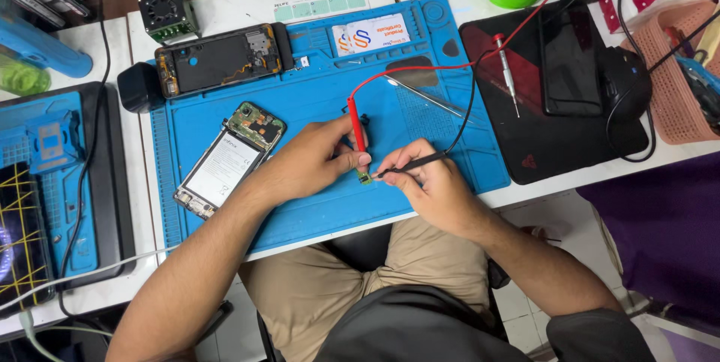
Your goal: The person uses a multimeter to test the battery of a disassembled smartphone. They then use a screwdriver to remove a small circuit board from the phone and test it with the multimeter before placing it back on the workbench.
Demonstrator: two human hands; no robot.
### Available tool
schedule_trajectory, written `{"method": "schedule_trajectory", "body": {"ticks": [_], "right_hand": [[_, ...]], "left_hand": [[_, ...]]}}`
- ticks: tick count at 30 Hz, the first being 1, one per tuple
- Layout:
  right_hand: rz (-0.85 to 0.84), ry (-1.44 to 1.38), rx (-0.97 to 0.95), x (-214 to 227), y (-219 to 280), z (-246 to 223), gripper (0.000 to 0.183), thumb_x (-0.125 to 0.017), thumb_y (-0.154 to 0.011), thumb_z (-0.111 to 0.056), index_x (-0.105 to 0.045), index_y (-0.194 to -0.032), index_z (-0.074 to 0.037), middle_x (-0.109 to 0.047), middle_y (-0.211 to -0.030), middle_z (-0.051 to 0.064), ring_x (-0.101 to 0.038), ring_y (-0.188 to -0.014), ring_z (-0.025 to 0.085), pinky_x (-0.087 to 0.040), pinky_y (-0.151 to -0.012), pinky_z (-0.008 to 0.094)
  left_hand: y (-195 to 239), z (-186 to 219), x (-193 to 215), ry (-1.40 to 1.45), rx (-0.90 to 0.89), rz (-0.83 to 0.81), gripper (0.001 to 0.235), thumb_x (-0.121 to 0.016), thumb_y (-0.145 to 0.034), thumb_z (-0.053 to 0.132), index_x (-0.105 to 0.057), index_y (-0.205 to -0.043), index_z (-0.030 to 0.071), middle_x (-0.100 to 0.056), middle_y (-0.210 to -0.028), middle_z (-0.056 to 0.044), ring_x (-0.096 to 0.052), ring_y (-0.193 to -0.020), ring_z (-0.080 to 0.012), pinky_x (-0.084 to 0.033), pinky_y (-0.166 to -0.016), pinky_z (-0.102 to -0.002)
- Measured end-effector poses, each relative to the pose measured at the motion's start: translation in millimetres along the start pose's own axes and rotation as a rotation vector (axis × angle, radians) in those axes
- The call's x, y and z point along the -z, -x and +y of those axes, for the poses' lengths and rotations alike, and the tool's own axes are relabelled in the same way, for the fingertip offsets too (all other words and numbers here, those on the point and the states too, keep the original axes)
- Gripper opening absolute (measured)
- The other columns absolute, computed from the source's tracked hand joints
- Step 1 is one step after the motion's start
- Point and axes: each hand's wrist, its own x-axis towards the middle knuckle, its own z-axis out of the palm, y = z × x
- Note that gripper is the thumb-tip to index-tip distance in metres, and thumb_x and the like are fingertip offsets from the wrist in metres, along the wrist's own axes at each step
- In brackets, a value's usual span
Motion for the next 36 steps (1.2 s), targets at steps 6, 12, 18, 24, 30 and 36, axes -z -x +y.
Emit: {"method": "schedule_trajectory", "body": {"ticks": [6, 12, 18, 24, 30, 36], "right_hand": [[0.012, 0.014, 0.015, 0.0, 0.2, 3.5, 0.023, -0.062, -0.098, 0.009, -0.043, -0.104, -0.002, -0.072, -0.108, 0.017, -0.074, -0.103, 0.018, -0.062, -0.088, 0.03], [-0.008, -0.135, 0.042, 0.4, 1.7, 12.4, 0.027, -0.059, -0.097, 0.013, -0.041, -0.109, -0.003, -0.068, -0.11, 0.019, -0.073, -0.107, 0.022, -0.061, -0.091, 0.032], [-0.015, -0.281, -0.003, 5.2, 3.0, 16.5, 0.028, -0.056, -0.1, 0.015, -0.039, -0.113, -0.003, -0.065, -0.113, 0.021, -0.071, -0.109, 0.025, -0.061, -0.093, 0.033], [-0.018, -0.219, 0.014, 4.4, 2.7, 14.2, 0.028, -0.057, -0.098, 0.016, -0.04, -0.112, -0.003, -0.065, -0.113, 0.022, -0.071, -0.107, 0.024, -0.06, -0.091, 0.032], [-0.012, -0.159, 0.026, 3.6, 3.4, 12.7, 0.028, -0.058, -0.097, 0.016, -0.041, -0.11, -0.002, -0.065, -0.113, 0.022, -0.071, -0.107, 0.023, -0.062, -0.09, 0.031], [-0.003, -0.136, 0.036, 2.8, 2.3, 12.3, 0.028, -0.058, -0.097, 0.016, -0.041, -0.11, -0.001, -0.066, -0.113, 0.022, -0.072, -0.107, 0.024, -0.062, -0.09, 0.031]], "left_hand": [[-0.7, 0.9, 0.7, 0.01, -0.009, -0.013, 0.022, -0.073, -0.093, 0.018, -0.06, -0.104, 0.003, -0.074, -0.088, -0.014, -0.077, -0.077, -0.0234, -0.057, -0.067, -0.037], [0.8, -4.5, 1.8, -0.012, -0.103, 0.008, 0.025, -0.073, -0.095, 0.019, -0.059, -0.107, 0.003, -0.072, -0.088, -0.015, -0.075, -0.078, -0.0277, -0.057, -0.068, -0.039], [1.4, -7.1, -0.8, -0.004, -0.14, 0.023, 0.028, -0.074, -0.094, 0.019, -0.058, -0.111, 0.003, -0.072, -0.093, -0.014, -0.075, -0.082, -0.0296, -0.057, -0.07, -0.04], [0.7, -7.2, -0.6, 0.01, -0.112, 0.006, 0.031, -0.074, -0.095, 0.021, -0.057, -0.113, 0.003, -0.072, -0.095, -0.014, -0.076, -0.085, -0.0276, -0.058, -0.071, -0.04], [1.3, -7.8, -1.0, -0.001, -0.109, 0.002, 0.031, -0.074, -0.095, 0.021, -0.057, -0.114, 0.003, -0.073, -0.096, -0.013, -0.076, -0.084, -0.027, -0.058, -0.071, -0.039], [1.5, -6.9, -0.6, -0.002, -0.113, 0.007, 0.032, -0.073, -0.095, 0.022, -0.057, -0.115, 0.003, -0.072, -0.097, -0.013, -0.076, -0.084, -0.0266, -0.058, -0.071, -0.039]]}}
